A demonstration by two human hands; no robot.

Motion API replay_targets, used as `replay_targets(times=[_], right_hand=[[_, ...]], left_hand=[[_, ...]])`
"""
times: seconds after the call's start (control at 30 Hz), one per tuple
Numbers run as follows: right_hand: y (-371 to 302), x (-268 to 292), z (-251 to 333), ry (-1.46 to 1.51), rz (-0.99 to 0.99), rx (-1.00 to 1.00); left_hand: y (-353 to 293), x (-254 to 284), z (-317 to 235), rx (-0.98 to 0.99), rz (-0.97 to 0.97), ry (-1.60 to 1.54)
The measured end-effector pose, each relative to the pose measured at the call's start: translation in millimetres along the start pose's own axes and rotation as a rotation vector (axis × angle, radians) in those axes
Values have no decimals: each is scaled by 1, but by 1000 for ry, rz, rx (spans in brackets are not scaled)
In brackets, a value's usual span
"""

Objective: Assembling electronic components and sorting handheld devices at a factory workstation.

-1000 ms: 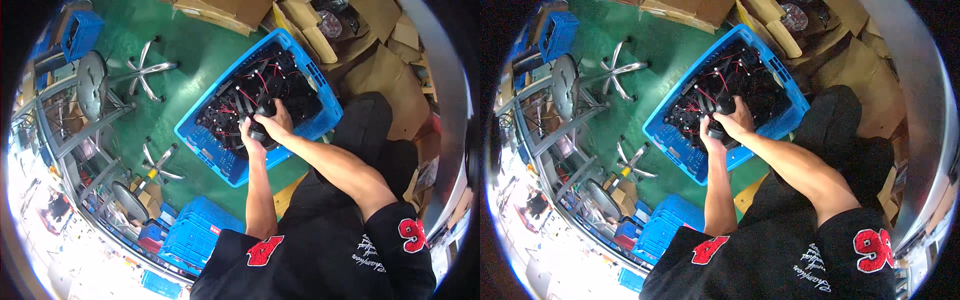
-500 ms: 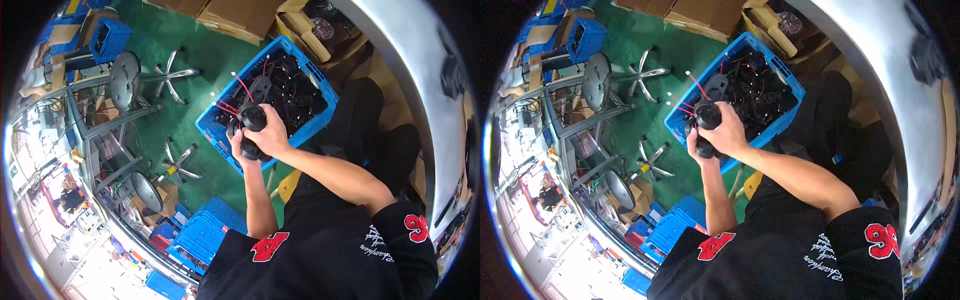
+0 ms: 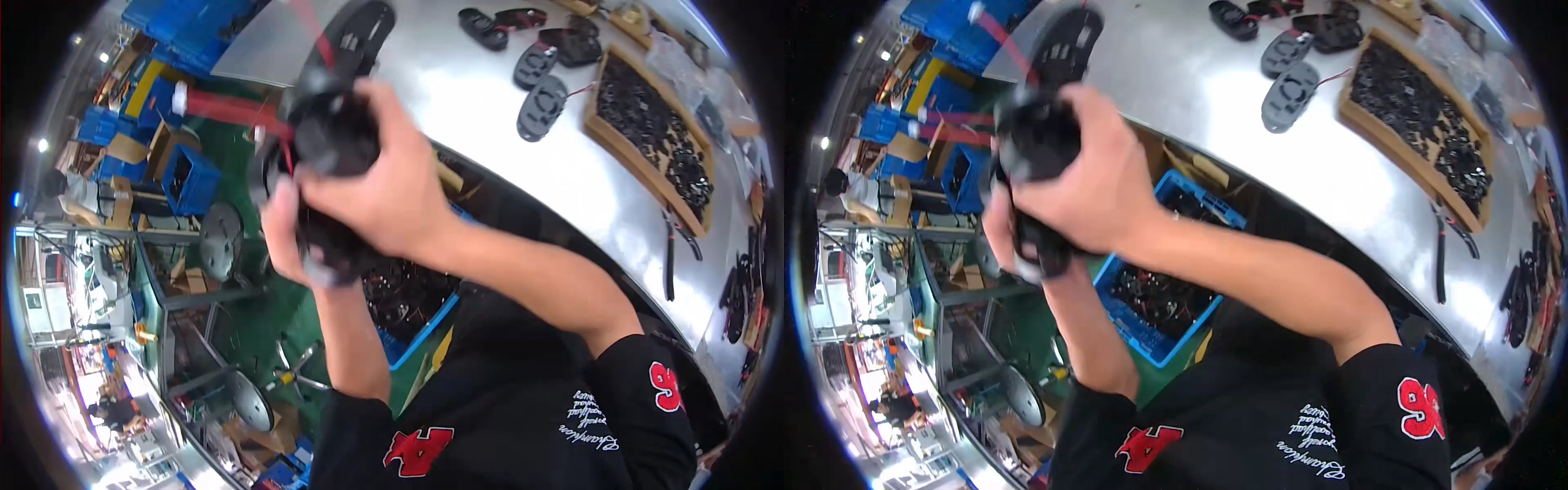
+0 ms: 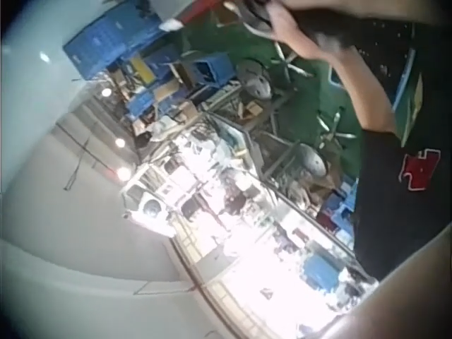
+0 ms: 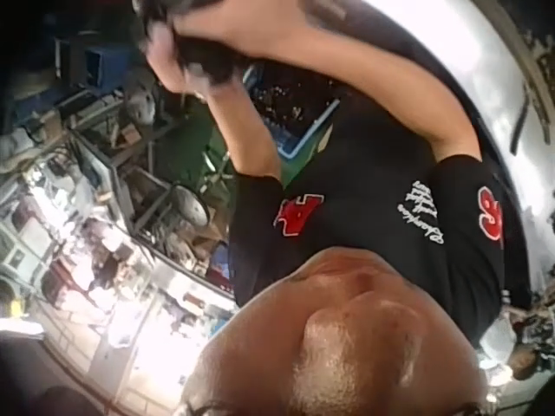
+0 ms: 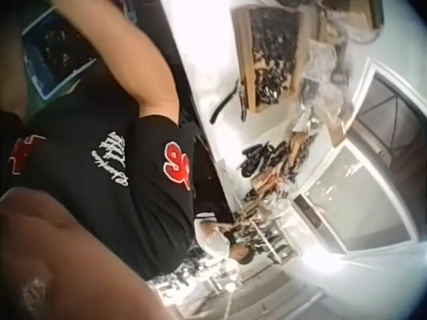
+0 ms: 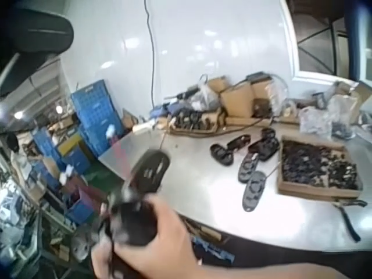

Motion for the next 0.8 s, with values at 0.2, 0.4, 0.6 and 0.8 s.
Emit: replay_targets(times=[0.2, 0.4, 0.6, 0.8], right_hand=[[110, 85, 36, -243, 12, -24], [175, 158, -51, -756, -90, -45], [234, 240, -117, -1443, 280, -109], [244, 172, -82, -1334, -25, -236]], left_hand=[[95, -93, 75, 47, 121, -118], [128, -135, 205, 440, 270, -502], [175, -158, 262, 156, 224, 948], [253, -67, 210, -822, 544, 1423]])
Point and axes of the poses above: each hand's wrist, its own y-axis towards the middle knuckle, its own x-axis out of the back of the hand, z = x × y, the point moved 3 cm from there along y, towards the middle knuckle, and after that the axes turned 2 degrees about y, right-handed, at the moved point
